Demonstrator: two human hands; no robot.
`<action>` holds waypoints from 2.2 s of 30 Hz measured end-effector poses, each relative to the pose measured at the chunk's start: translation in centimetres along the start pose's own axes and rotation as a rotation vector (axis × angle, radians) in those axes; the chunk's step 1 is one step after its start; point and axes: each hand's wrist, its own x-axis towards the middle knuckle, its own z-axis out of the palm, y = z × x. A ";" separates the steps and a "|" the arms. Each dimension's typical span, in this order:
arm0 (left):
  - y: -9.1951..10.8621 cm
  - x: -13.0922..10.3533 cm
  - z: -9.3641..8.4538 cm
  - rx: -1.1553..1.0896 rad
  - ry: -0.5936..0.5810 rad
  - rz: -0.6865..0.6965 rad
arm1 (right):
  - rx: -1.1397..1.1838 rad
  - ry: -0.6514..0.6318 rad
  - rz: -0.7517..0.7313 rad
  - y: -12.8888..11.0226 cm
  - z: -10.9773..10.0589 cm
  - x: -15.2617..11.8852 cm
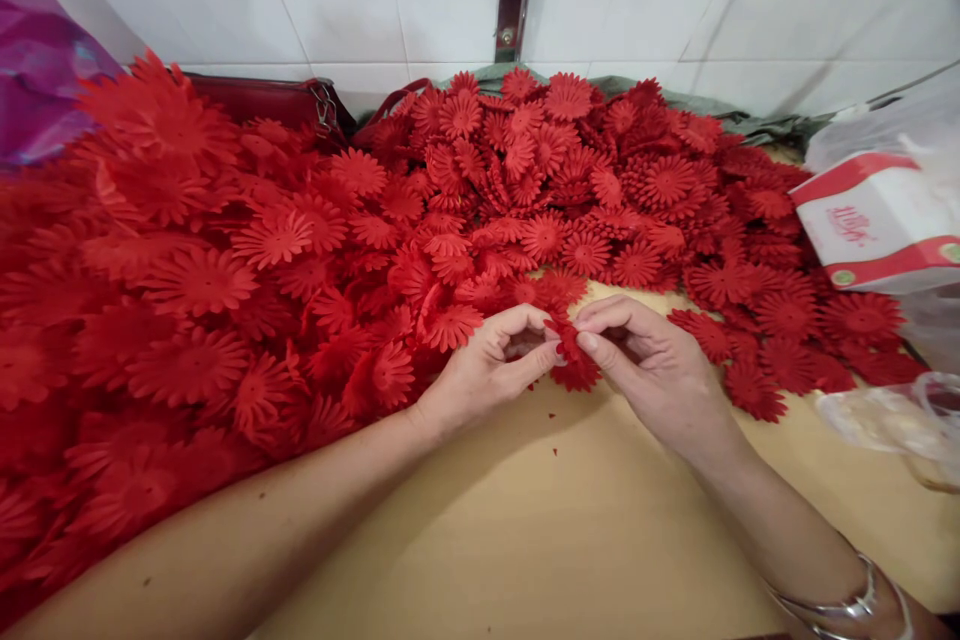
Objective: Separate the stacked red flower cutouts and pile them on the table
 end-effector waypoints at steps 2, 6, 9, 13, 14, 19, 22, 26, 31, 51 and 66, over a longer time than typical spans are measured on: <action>0.3 0.0 0.1 0.009 0.000 -0.008 | 0.020 0.041 0.021 0.3 -0.3 0.1; 0.6 -0.2 0.1 -0.020 0.010 -0.008 | 0.122 0.219 0.100 1.2 -1.3 0.6; 0.6 -0.1 -0.1 -0.005 0.053 0.021 | 0.180 0.263 0.144 1.4 -1.7 0.8; 0.4 -0.1 -0.1 0.019 0.068 0.013 | 0.094 0.089 0.040 0.7 -1.0 0.5; 0.4 -0.1 -0.1 0.024 0.054 0.008 | 0.037 0.043 -0.006 0.5 -0.7 0.4; 0.0 -0.2 -0.1 0.067 0.032 0.014 | -0.027 0.001 0.020 0.5 -0.1 0.1; 0.0 -0.2 -0.2 0.029 0.049 0.002 | 0.077 0.166 0.103 1.5 -0.8 0.4; 0.3 -0.1 -0.4 -0.012 0.097 0.009 | 0.255 0.348 0.172 2.7 -2.0 1.0; 0.5 0.2 -0.7 -0.054 0.066 0.002 | 0.293 0.237 0.123 2.9 -2.5 1.2; -0.1 -0.4 -0.3 0.370 0.438 0.277 | 0.561 0.087 0.371 0.2 -1.1 0.9; 1.1 -0.8 0.3 0.583 0.246 0.267 | 0.223 -0.078 0.246 0.4 -0.7 0.2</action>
